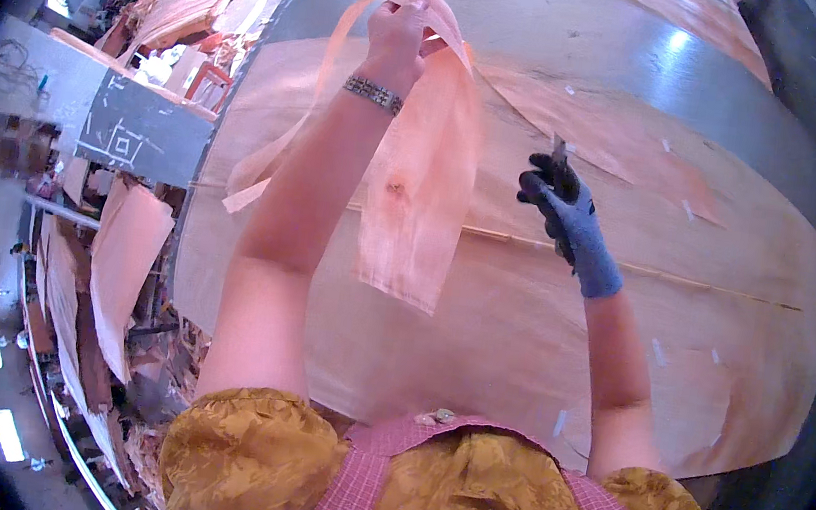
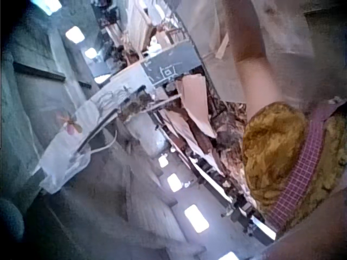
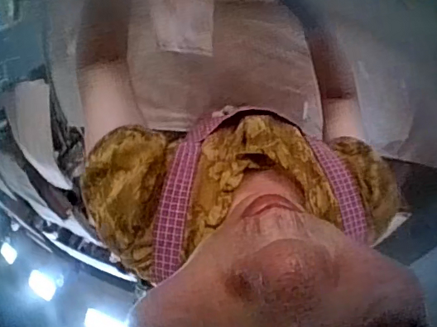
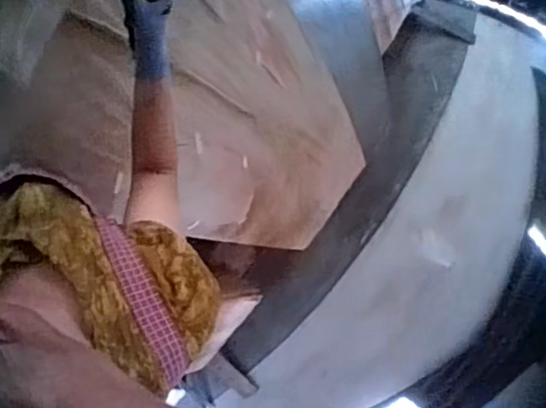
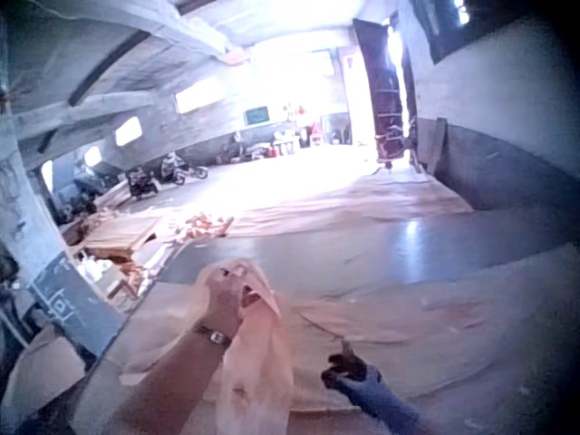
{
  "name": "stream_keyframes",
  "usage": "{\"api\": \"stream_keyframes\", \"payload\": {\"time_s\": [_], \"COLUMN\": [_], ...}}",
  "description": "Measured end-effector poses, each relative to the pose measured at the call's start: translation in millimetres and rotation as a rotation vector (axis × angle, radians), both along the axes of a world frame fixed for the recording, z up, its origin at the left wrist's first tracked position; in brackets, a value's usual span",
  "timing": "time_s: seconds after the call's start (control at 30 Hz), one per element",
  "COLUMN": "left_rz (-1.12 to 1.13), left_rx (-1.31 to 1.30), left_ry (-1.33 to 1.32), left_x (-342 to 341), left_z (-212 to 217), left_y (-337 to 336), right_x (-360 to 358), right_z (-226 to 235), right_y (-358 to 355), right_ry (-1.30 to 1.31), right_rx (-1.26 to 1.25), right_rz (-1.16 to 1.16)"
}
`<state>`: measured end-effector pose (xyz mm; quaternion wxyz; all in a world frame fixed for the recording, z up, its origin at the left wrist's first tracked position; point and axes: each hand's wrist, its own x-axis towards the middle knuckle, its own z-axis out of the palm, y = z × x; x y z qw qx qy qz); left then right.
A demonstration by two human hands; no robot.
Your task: The person cuts a piece of wood veneer using a utility knife, uses a measuring tape to check the dimensions, and moves veneer sheets between stacks on the worktable.
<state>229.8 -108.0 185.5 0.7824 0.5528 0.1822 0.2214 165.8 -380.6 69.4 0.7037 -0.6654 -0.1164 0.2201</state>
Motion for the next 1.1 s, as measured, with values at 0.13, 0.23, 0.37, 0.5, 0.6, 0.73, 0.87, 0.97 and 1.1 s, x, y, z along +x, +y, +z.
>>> {"api": "stream_keyframes", "payload": {"time_s": [0.13,0.23,0.37,0.5,0.6,0.73,0.87,0.97,1.1], "left_rz": [0.044,0.072,0.081,-0.062,-0.116,-0.848,-1.279,-0.939,-0.175], "left_rx": [-0.094,-0.219,-0.143,0.867,1.765,1.761,1.238,1.125,1.945], "left_ry": [-0.055,-0.024,0.048,0.057,-0.322,0.069,0.435,0.302,0.196], "left_x": [39.0,57.3,54.5,29.2,16.7,40.9,104.3,142.7,157.9], "left_z": [-36.2,-57.9,-60.1,-83.8,-99.0,-143.2,-187.4,-227.2,-198.1], "left_y": [11.9,11.5,28.3,101.6,20.5,10.7,27.3,50.0,-19.1], "right_x": [-7.9,-27.0,-10.1,34.3,79.0,130.6,200.6,258.7,308.0], "right_z": [-35.4,-77.5,-73.3,-38.1,-25.4,-14.9,-38.3,-46.8,-65.2], "right_y": [24.0,55.2,61.2,35.2,-3.0,-28.9,-66.2,-55.2,-54.1], "right_ry": [-0.131,0.080,0.356,0.177,0.035,-0.051,-0.248,-0.408,-0.580], "right_rx": [-0.266,-0.172,-0.152,-0.256,-0.463,-0.786,-0.874,-0.973,-1.142], "right_rz": [-0.014,-0.007,0.100,0.362,0.492,0.619,0.504,0.432,0.222]}}
